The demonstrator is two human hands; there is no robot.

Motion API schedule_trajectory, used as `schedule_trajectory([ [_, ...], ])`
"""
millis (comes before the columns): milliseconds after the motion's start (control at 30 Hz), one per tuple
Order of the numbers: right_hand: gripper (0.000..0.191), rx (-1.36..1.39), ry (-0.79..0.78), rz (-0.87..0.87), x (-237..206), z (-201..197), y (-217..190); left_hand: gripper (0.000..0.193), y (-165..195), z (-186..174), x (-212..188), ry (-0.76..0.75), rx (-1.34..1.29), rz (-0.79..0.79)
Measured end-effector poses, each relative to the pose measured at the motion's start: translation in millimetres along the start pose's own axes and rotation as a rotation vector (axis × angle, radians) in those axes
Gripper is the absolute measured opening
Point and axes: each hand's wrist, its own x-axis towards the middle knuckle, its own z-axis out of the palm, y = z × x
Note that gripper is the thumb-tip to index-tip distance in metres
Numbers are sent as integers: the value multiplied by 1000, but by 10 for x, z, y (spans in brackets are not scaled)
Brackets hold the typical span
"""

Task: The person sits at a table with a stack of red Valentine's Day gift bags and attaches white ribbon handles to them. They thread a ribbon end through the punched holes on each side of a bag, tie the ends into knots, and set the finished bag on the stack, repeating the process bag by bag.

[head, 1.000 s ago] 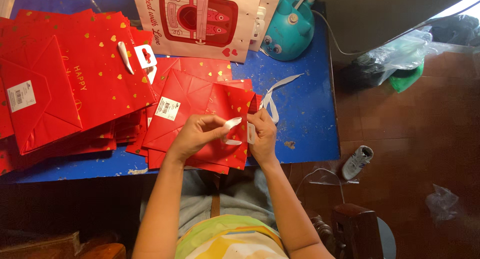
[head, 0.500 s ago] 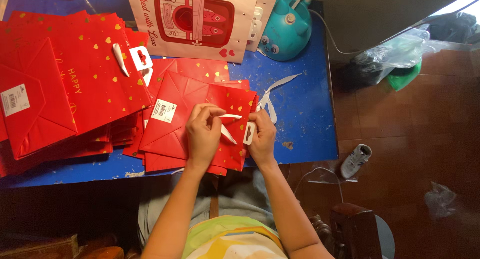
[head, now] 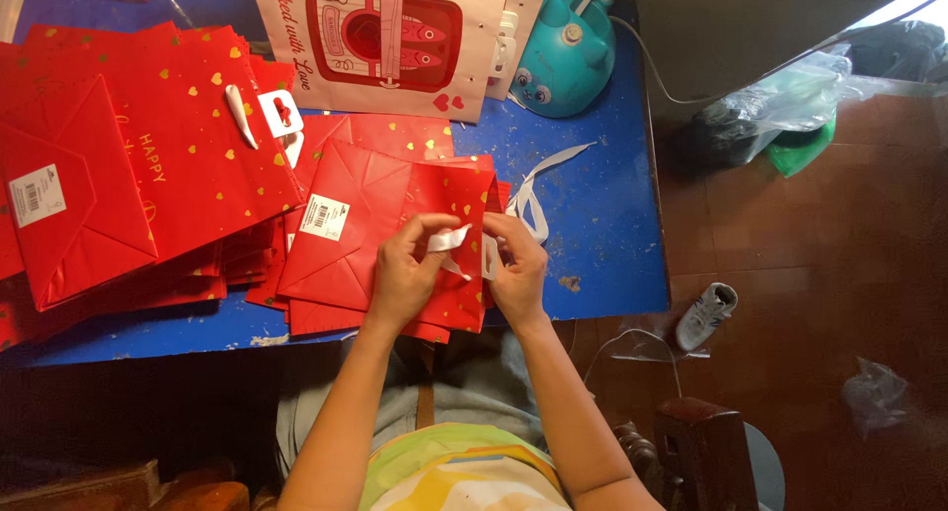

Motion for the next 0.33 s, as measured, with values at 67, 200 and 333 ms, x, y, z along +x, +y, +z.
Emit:
schedule_trajectory([
  [67, 24, 23, -5, -23, 9, 2, 4, 18, 26, -2, 5, -19, 58, 10],
  [200, 21, -2, 2, -24, -15, -1, 85, 19, 79, 21, 16, -12, 124, -92],
  [333, 19, -87, 52, 110, -91, -8, 245, 21, 125, 25, 7, 14, 195, -31],
])
